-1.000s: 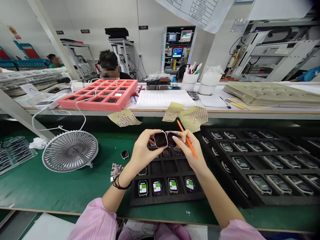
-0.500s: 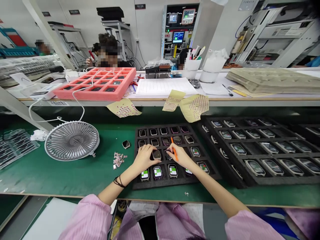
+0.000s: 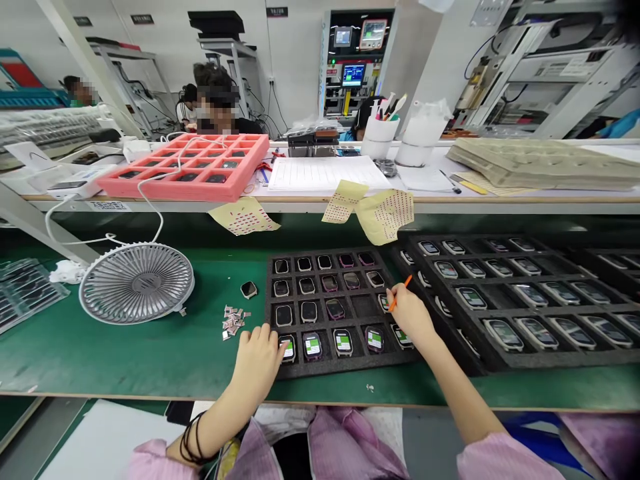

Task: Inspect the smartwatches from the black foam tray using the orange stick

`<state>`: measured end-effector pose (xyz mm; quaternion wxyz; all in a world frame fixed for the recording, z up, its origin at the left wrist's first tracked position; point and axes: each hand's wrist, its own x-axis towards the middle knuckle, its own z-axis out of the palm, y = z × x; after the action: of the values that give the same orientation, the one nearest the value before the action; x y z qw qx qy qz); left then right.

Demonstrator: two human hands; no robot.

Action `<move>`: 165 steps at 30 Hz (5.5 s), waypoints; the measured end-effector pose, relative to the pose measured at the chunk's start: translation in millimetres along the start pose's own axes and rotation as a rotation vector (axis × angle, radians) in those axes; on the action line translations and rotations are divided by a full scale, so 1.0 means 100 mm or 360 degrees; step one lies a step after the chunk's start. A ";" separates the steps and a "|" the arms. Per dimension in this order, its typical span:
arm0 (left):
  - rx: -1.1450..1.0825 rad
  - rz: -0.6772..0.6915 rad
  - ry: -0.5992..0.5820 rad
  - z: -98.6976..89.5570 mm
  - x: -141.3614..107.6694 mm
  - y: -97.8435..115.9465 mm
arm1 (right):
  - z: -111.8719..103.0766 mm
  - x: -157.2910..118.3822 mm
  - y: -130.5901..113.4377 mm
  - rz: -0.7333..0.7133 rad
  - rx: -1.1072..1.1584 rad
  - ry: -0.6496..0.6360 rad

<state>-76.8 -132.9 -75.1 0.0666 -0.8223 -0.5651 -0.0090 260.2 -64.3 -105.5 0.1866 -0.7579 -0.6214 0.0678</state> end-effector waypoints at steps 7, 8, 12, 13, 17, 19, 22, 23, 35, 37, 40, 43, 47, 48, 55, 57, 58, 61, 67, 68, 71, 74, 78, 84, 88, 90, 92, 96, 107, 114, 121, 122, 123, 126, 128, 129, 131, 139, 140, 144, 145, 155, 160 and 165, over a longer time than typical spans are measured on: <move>-0.0106 -0.0192 0.0102 0.18 -0.08 0.15 | 0.08 0.07 0.05 0.0013 0.0245 -0.0053; -0.0184 -0.0204 0.0129 0.21 -0.06 0.14 | 0.08 0.08 0.07 0.0016 0.0297 -0.0061; -0.0494 -0.0199 0.0151 0.23 -0.04 0.09 | 0.08 0.11 0.14 0.0000 0.0532 -0.0127; -0.0565 -0.0205 0.0117 0.19 -0.04 0.09 | 0.08 0.11 0.15 -0.0009 0.0592 -0.0149; -0.0924 -0.0195 -0.0212 0.00 -0.05 0.11 | 0.10 0.12 0.16 -0.0022 0.0800 -0.0214; -0.1066 -0.0147 -0.0382 -0.09 -0.02 0.11 | 0.11 0.13 0.16 -0.0012 0.0886 -0.0225; -0.1172 -0.0051 -0.0587 -0.17 0.06 0.04 | 0.13 0.14 0.16 0.0019 0.1019 -0.0225; -0.1212 -0.0022 -0.0646 -0.17 0.10 0.00 | 0.13 0.14 0.16 0.0035 0.1069 -0.0219; -0.2244 -0.0090 -0.0755 -0.23 0.42 -0.33 | -0.45 0.22 -0.41 0.0107 0.2224 -0.0655; -0.2376 -0.0015 -0.0578 -0.39 0.56 -0.29 | -0.54 0.27 -0.60 0.0023 0.2318 -0.0767; -0.2447 0.0067 -0.0328 -0.65 0.80 -0.20 | -0.62 0.32 -0.87 -0.0154 0.2332 -0.0812; -0.2487 0.0111 -0.0165 -0.87 0.98 -0.10 | -0.68 0.37 -1.08 -0.0299 0.2306 -0.0780; -0.2520 0.0143 -0.0134 -1.01 1.10 0.00 | -0.67 0.42 -1.24 -0.0317 0.2266 -0.0616; -0.2537 0.0143 -0.0149 -1.02 1.12 0.02 | -0.65 0.43 -1.26 -0.0300 0.2260 -0.0572; -0.2537 0.0098 -0.0263 -0.93 1.24 0.02 | -0.60 0.48 -1.22 -0.0321 0.2246 -0.0677; -0.2490 0.0089 -0.0240 -0.90 1.27 0.01 | -0.61 0.48 -1.20 -0.0343 0.2226 -0.0717; -0.2463 0.0076 -0.0227 -0.89 1.28 0.01 | -0.62 0.48 -1.19 -0.0351 0.2217 -0.0735; -0.2415 0.0030 -0.0209 -0.89 1.29 0.00 | -0.62 0.47 -1.18 -0.0374 0.2206 -0.0775; -0.2417 0.0011 -0.0211 -0.96 1.25 0.01 | -0.62 0.45 -1.21 -0.0417 0.2184 -0.0806; -0.2427 0.0017 -0.0217 -0.97 1.24 0.01 | -0.62 0.44 -1.21 -0.0417 0.2189 -0.0801; -0.2454 0.0044 -0.0227 -0.98 1.24 0.01 | -0.60 0.43 -1.22 -0.0409 0.2189 -0.0792; -0.2497 0.0068 -0.0223 -0.97 1.24 0.02 | -0.57 0.42 -1.23 -0.0406 0.2179 -0.0757; -0.2539 0.0072 -0.0207 -0.96 1.24 0.02 | -0.56 0.40 -1.25 -0.0424 0.2160 -0.0722; -0.2421 0.0050 -0.0190 -0.97 1.23 0.00 | -0.61 0.38 -1.28 -0.0432 0.2115 -0.0677; -0.2418 0.0078 -0.0201 -0.96 1.23 -0.01 | -0.60 0.38 -1.27 -0.0436 0.2128 -0.0672; -0.2421 0.0098 -0.0187 -0.95 1.23 -0.01 | -0.60 0.38 -1.27 -0.0432 0.2147 -0.0673; -0.2420 0.0112 -0.0174 -0.95 1.23 -0.01 | -0.60 0.38 -1.27 -0.0432 0.2158 -0.0676; -0.2418 0.0095 -0.0171 -0.95 1.23 -0.02 | -0.66 0.37 -1.25 -0.0437 0.2153 -0.0734; -0.2773 0.0327 -0.0234 -0.99 1.19 -0.07 | -0.77 0.39 -1.11 -0.0636 0.2287 -0.0886; -0.2623 0.0206 -0.0100 -0.99 1.18 -0.03 | -0.72 0.38 -1.18 -0.0610 0.2229 -0.0742; -0.2522 0.0105 0.0028 -0.94 1.23 0.00 | -0.63 0.39 -1.22 -0.0644 0.2184 -0.0667; -0.2520 0.0089 0.0040 -0.94 1.23 0.00 | -0.63 0.39 -1.21 -0.0656 0.2180 -0.0672; -0.2520 0.0077 0.0048 -0.95 1.23 0.00 | -0.62 0.39 -1.21 -0.0667 0.2177 -0.0678; -0.2518 0.0045 0.0041 -0.96 1.23 0.00 | -0.61 0.39 -1.21 -0.0685 0.2179 -0.0674; -0.2514 0.0034 0.0034 -0.96 1.23 -0.01 | -0.60 0.40 -1.20 -0.0684 0.2174 -0.0658; -0.2512 0.0038 0.0036 -0.96 1.23 -0.01 | -0.60 0.40 -1.20 -0.0680 0.2170 -0.0651; -0.2511 0.0054 0.0041 -0.94 1.23 -0.01 | -0.60 0.40 -1.21 -0.0664 0.2159 -0.0642; -0.2487 0.0029 0.0040 -0.95 1.23 0.01 | -0.62 0.38 -1.24 -0.0559 0.2134 -0.0563; -0.2488 0.0017 0.0042 -0.96 1.23 0.01 | -0.62 0.37 -1.24 -0.0552 0.2133 -0.0561; -0.2503 -0.0013 0.0047 -0.96 1.24 0.01 | -0.64 0.37 -1.25 -0.0538 0.2129 -0.0598; -0.2504 -0.0016 0.0049 -0.96 1.24 0.01 | -0.64 0.37 -1.25 -0.0538 0.2137 -0.0600; -0.2500 -0.0014 0.0007 -0.93 1.26 0.00 | -0.61 0.39 -1.24 -0.0471 0.2109 -0.0544; -0.2500 0.0084 -0.0037 -0.93 1.24 -0.01 | -0.66 0.39 -1.21 -0.0536 0.2114 -0.0689; -0.2488 0.0125 -0.0063 -0.89 1.24 -0.03 | -0.69 0.38 -1.19 -0.0608 0.2049 -0.0714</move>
<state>-29.7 -27.3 24.8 -0.5416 -0.6501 -0.3663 -0.3872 182.7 -22.8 6.4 0.4738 -0.3424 -0.6033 0.5424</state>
